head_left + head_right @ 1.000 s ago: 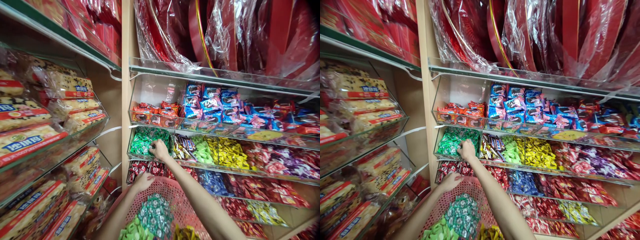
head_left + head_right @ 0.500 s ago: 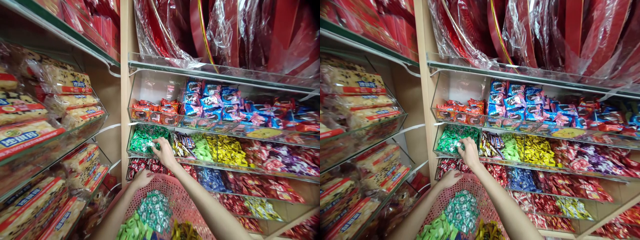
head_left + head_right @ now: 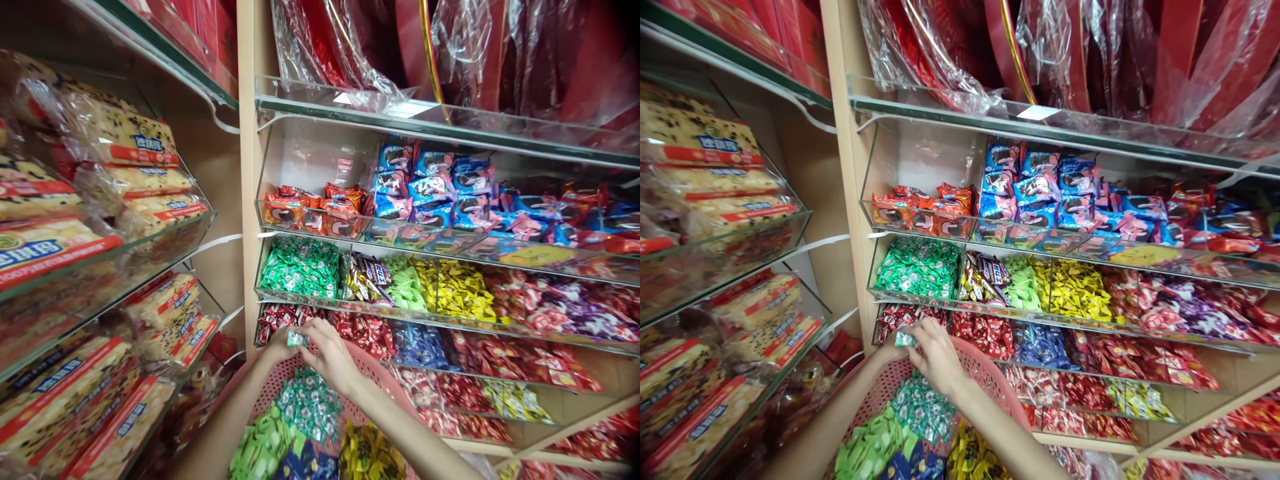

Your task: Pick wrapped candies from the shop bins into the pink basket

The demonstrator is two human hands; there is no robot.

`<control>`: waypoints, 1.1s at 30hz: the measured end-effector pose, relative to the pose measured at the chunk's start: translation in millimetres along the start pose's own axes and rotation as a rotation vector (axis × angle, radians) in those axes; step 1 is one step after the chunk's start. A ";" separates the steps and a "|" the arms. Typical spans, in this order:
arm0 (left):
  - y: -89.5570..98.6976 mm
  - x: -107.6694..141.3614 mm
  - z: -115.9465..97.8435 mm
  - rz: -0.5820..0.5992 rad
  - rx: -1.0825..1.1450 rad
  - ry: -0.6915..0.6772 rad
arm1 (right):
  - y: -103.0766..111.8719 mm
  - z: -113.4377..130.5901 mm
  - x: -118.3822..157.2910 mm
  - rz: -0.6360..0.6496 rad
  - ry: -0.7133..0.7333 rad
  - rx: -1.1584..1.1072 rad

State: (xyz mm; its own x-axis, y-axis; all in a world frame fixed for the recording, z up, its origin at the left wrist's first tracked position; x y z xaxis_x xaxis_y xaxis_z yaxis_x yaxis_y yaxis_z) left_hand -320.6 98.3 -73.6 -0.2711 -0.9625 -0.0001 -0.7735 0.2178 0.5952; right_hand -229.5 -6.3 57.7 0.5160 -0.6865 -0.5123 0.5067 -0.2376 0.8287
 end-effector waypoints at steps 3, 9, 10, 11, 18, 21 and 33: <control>-0.8 1.7 -3.1 0.018 -0.089 -0.030 | -27.8 -20.0 26.4 0.108 -0.052 0.037; 3.4 5.9 -11.0 -0.041 -0.161 -0.006 | -86.3 -45.2 59.8 0.433 -0.103 0.199; 3.8 6.6 -12.0 -0.041 -0.162 -0.001 | -93.2 -42.0 62.0 0.480 -0.079 0.234; 4.2 7.3 -13.0 -0.042 -0.164 0.003 | -98.8 -37.5 63.3 0.521 -0.052 0.272; 6.9 9.2 -16.1 -0.048 -0.176 0.008 | -114.6 -12.6 53.7 0.562 0.032 0.454; 6.4 8.6 -15.5 -0.048 -0.170 -0.001 | -120.1 -16.1 47.3 0.559 0.008 0.463; 5.2 7.4 -12.5 -0.041 -0.172 -0.001 | -135.8 -24.6 35.5 0.587 -0.042 0.385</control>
Point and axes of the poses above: each hand's wrist, its own x-axis away from the middle knuckle, its own y-axis out of the back of the hand, z = x × y, the point moved 8 cm from there along -x, towards the middle knuckle, and after that the axes turned 14 degrees about x, right-handed, at the moved point
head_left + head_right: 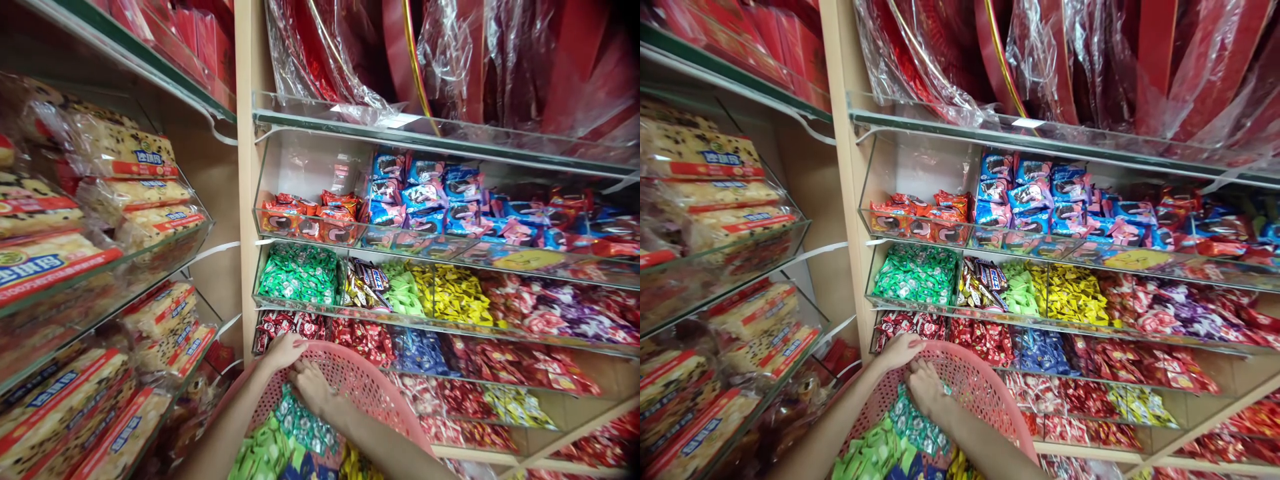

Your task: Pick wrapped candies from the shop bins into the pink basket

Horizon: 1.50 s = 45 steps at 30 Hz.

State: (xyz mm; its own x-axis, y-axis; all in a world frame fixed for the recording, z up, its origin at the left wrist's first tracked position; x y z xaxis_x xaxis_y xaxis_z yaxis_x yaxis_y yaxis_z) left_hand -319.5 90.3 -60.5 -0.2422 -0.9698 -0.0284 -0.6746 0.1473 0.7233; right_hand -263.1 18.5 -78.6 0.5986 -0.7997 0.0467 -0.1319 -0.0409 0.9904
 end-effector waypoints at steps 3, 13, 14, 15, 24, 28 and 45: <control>-1.0 -1.2 2.6 -0.004 -0.004 0.004 | -1.1 3.0 -1.5 -0.002 -0.006 0.028; -3.2 -3.7 7.3 -0.002 0.017 0.006 | 39.0 -7.5 9.4 -0.196 0.075 0.042; -4.1 -4.0 8.5 0.005 0.020 0.004 | 48.9 -10.3 11.0 -0.225 0.098 0.056; -5.2 -4.3 9.6 0.013 0.023 0.000 | 60.5 -14.3 12.3 -0.252 0.109 0.072; -3.8 -6.5 4.2 -0.004 -0.004 -0.037 | 206.7 -90.5 -5.2 -0.547 -0.270 0.105; -1.5 -3.3 1.3 0.004 -0.007 -0.012 | 220.0 -114.1 -31.6 -0.438 -0.442 0.192; -1.4 -2.0 2.4 0.004 0.031 0.015 | 202.5 -131.2 -55.6 -0.398 -0.620 0.039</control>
Point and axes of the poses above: each hand's wrist, its own x-axis away from the middle knuckle, its own y-axis out of the back of the hand, z = x × y, the point moved 8 cm from there along -x, towards the middle knuckle, and after that the axes turned 14 degrees about x, right-handed, at the moved point
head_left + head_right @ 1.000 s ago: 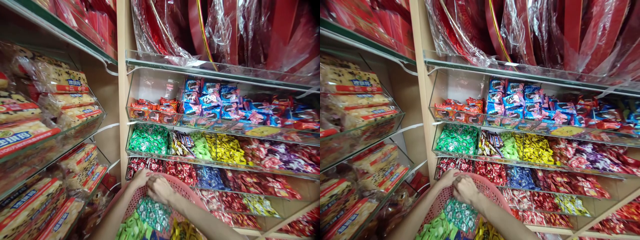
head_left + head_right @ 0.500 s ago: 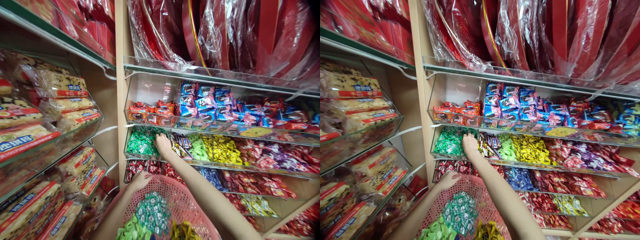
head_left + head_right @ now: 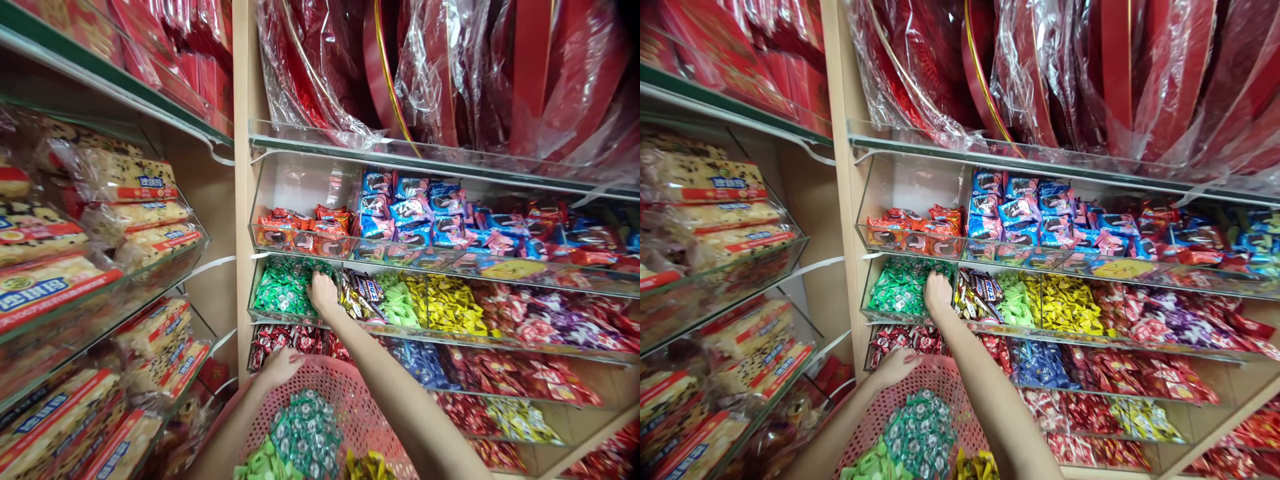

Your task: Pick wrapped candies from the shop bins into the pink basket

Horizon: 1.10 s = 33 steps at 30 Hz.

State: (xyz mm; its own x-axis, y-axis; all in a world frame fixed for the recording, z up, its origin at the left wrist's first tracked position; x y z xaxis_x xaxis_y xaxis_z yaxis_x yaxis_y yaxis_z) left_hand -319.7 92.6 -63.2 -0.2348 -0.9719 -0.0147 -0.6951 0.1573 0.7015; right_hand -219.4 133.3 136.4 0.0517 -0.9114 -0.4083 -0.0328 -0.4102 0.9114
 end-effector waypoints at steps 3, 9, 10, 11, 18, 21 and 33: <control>-1.4 -2.2 2.8 0.001 -0.008 0.003 | 5.6 1.6 2.3 0.007 -0.009 -0.010; -0.6 -1.7 3.0 -0.001 -0.014 0.016 | 19.9 -2.3 14.9 -0.021 0.006 0.012; -0.2 -1.4 3.1 -0.004 -0.011 0.018 | 21.9 -4.4 19.3 -0.038 0.020 -0.003; 0.0 -1.3 3.2 -0.008 -0.010 0.019 | 24.0 -6.4 24.5 -0.064 0.043 -0.034; -1.0 -2.2 3.2 -0.005 -0.030 0.003 | 40.9 -17.5 79.0 -0.357 0.389 -0.512; -1.2 -2.4 0.7 -0.003 -0.030 -0.030 | 42.8 -21.9 97.1 -0.387 0.445 -0.610; -1.2 -1.3 -1.2 0.006 0.006 -0.023 | 43.0 -25.0 120.3 -0.395 0.497 -0.663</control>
Point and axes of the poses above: each hand's wrist, its own x-axis away from the middle knuckle, its own y-axis out of the back of the hand, z = x × y, the point moved 8 cm from there along -x, towards the middle knuckle, and after that the axes turned 14 degrees about x, right-handed, at the moved point
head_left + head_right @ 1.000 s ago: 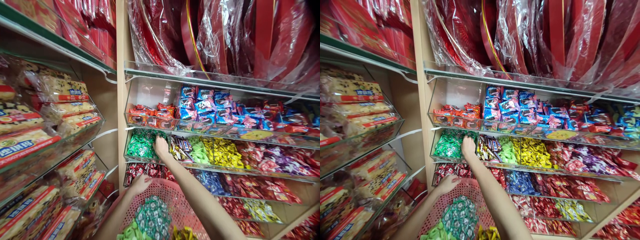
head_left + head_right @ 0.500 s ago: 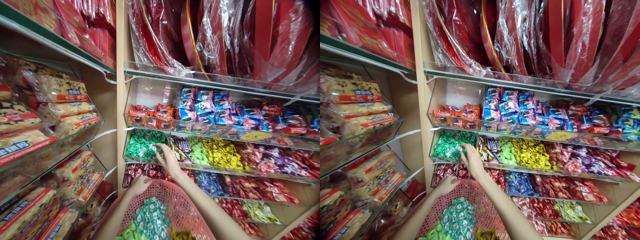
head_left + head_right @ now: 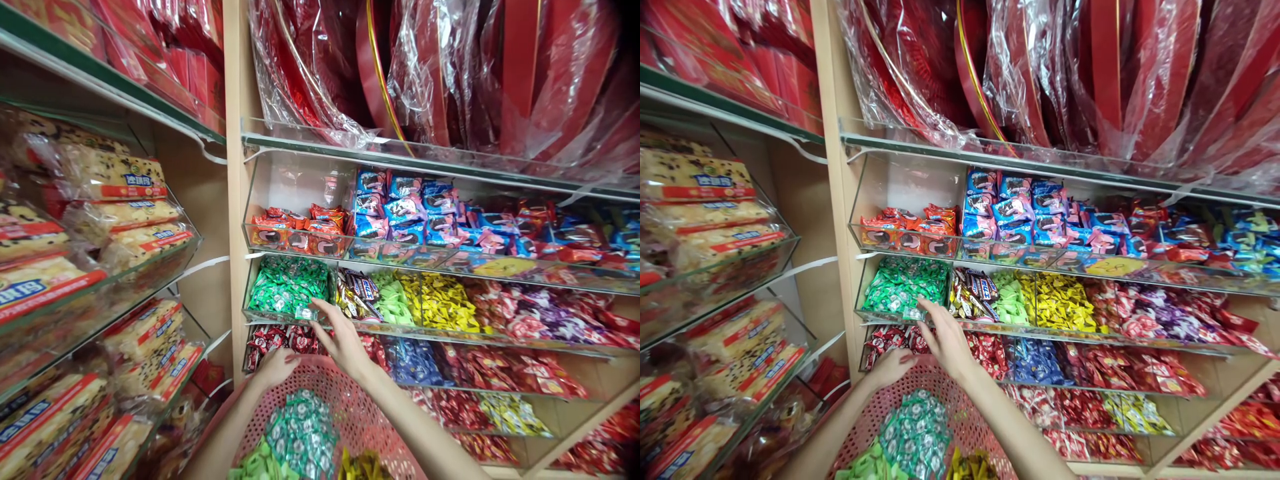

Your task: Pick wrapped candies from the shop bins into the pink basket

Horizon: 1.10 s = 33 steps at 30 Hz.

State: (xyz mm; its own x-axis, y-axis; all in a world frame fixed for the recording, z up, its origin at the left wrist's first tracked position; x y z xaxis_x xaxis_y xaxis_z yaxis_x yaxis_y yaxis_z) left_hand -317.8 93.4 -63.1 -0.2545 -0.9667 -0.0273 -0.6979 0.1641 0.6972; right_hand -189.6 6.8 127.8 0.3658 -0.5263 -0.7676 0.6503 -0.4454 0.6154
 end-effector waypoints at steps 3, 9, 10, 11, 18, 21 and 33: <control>2.0 2.0 -3.8 0.001 -0.010 0.007 | -1.0 -2.0 2.1 0.007 -0.013 -0.011; 4.3 3.6 -6.0 -0.005 -0.016 0.010 | -1.8 -4.7 6.1 0.018 -0.037 -0.023; 4.0 3.2 -5.6 -0.007 -0.017 0.004 | -2.1 -5.2 7.1 0.021 -0.041 -0.025; 3.7 2.7 -5.1 -0.008 -0.013 -0.006 | -2.4 -5.9 8.1 0.022 -0.046 -0.025; -0.2 0.4 -1.5 0.013 0.047 -0.036 | -5.8 -10.0 21.1 0.022 -0.069 -0.013; 0.5 0.8 -2.3 0.011 0.038 -0.039 | -6.2 -12.6 27.1 0.017 -0.093 0.003; -2.8 -3.5 1.6 0.024 -0.001 -0.028 | -52.7 -27.0 76.5 0.402 -0.123 0.084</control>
State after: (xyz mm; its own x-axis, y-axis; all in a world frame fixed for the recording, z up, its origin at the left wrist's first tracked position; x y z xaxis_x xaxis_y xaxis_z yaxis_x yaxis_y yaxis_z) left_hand -316.1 96.6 -66.1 -0.2895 -0.9567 -0.0309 -0.6905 0.1864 0.6990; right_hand -177.9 9.6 31.8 0.4934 -0.7505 -0.4396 0.4141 -0.2418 0.8775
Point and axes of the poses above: each hand's wrist, its own x-axis away from the middle knuckle, its own y-axis out of the back of the hand, z = x × y, the point moved 8 cm from there along -x, towards the middle knuckle, and after that the axes turned 14 degrees about x, right-handed, at the moved point
